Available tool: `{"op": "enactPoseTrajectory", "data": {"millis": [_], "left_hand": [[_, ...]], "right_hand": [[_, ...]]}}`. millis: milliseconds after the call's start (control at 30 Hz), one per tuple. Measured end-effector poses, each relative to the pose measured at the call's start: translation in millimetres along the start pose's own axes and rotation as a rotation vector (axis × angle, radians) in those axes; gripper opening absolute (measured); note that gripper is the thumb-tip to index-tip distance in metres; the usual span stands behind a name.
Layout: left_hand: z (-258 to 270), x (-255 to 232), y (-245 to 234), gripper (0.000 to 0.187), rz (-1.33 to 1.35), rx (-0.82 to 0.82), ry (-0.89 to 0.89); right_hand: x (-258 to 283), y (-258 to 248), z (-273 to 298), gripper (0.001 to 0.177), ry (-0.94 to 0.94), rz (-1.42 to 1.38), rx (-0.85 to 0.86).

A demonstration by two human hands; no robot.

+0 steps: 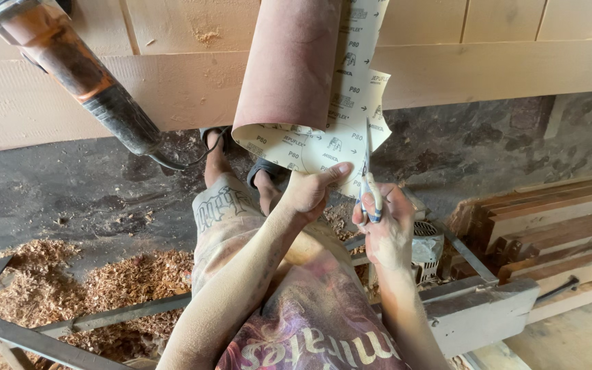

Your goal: The person uses an angle grinder to mark a circular outline on a sheet of sandpaper placed on a wooden surface. They then use scissors to cut out the marked circle from the sandpaper sheet.

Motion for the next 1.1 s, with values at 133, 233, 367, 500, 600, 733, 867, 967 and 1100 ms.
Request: {"op": "enactPoseTrajectory", "data": {"millis": [133, 233, 367, 500, 600, 733, 867, 967, 1100], "left_hand": [[0, 1, 0, 0.036, 0.015, -0.048, -0.028], [3, 3, -1, 0.035, 0.046, -0.068, -0.067], [5, 1, 0, 0.035, 0.049, -0.034, -0.062], [6, 2, -1, 0.035, 0.041, -0.015, -0.031], [9, 6, -5, 0.033, 0.022, -0.024, -0.064], [8, 9, -7, 0.032, 0.018, -0.025, -0.070], [8, 11, -9, 0.035, 0.034, -0.042, -0.080], [7, 9, -11, 0.035, 0.037, -0.045, -0.080], [10, 11, -10, 0.036, 0.020, -0.051, -0.121]], "right_hand": [[-2, -1, 3, 0.019, 0.029, -0.010, -0.023], [-2, -5, 3, 0.021, 0.047, -0.023, -0.017], [-7, -23, 4, 0.026, 0.119, 0.014, -0.085], [-10, -21, 3, 0.028, 0.095, 0.028, -0.078], [-11, -20, 3, 0.029, 0.089, 0.021, -0.075], [-10, -22, 3, 0.029, 0.069, 0.034, -0.065], [-2, -17, 3, 0.029, 0.000, 0.091, 0.006], [-5, -19, 4, 0.029, 0.029, 0.088, -0.009], [-12, -24, 0, 0.021, 0.064, 0.016, -0.014]]}}
Point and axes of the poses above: each hand's wrist, its own z-axis away from the middle knuckle, its own y-axis out of the palm, x = y × z, the point moved 10 cm from there along -z, towards the middle knuckle, and after that the axes turned 13 degrees about x, right-handed, at the moved point
